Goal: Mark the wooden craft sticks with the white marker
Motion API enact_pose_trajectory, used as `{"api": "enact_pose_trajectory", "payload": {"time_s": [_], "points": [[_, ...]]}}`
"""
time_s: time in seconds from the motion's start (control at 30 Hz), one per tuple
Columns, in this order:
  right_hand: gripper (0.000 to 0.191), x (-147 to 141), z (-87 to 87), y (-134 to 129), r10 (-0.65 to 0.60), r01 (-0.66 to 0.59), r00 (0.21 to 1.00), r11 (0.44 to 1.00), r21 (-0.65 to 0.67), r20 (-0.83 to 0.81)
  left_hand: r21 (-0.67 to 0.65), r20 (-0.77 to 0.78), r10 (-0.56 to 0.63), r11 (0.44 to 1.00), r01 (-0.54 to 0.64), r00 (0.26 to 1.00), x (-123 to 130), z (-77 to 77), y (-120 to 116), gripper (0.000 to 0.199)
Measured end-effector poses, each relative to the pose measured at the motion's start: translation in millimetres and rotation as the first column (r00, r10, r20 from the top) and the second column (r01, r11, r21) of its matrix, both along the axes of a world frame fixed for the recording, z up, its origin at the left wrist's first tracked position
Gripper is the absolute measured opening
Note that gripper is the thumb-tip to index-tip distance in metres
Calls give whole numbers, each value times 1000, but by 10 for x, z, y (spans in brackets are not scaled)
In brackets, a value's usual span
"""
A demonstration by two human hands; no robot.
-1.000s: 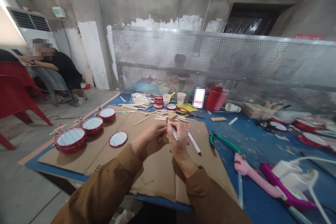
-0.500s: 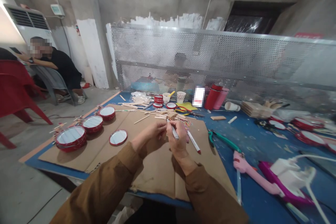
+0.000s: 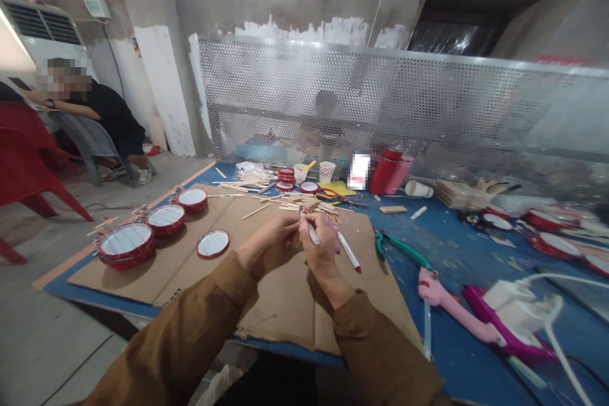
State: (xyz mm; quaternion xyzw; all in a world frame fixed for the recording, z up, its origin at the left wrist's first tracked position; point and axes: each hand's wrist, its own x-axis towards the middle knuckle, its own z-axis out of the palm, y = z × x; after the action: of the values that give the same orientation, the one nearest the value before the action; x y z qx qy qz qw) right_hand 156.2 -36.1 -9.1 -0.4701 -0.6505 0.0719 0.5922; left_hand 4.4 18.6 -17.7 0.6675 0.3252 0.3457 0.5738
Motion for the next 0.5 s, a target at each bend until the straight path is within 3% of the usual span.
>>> {"api": "enact_pose_trajectory", "payload": {"time_s": [0.23, 0.5], "points": [[22, 1, 2, 4, -32, 32, 997, 999, -1, -74, 25, 3, -10, 1000, 10, 1000, -4, -44, 15, 48], [23, 15, -1, 13, 16, -17, 999, 999, -36, -31, 55, 3, -8, 998, 8, 1000, -9, -24, 17, 47]]}}
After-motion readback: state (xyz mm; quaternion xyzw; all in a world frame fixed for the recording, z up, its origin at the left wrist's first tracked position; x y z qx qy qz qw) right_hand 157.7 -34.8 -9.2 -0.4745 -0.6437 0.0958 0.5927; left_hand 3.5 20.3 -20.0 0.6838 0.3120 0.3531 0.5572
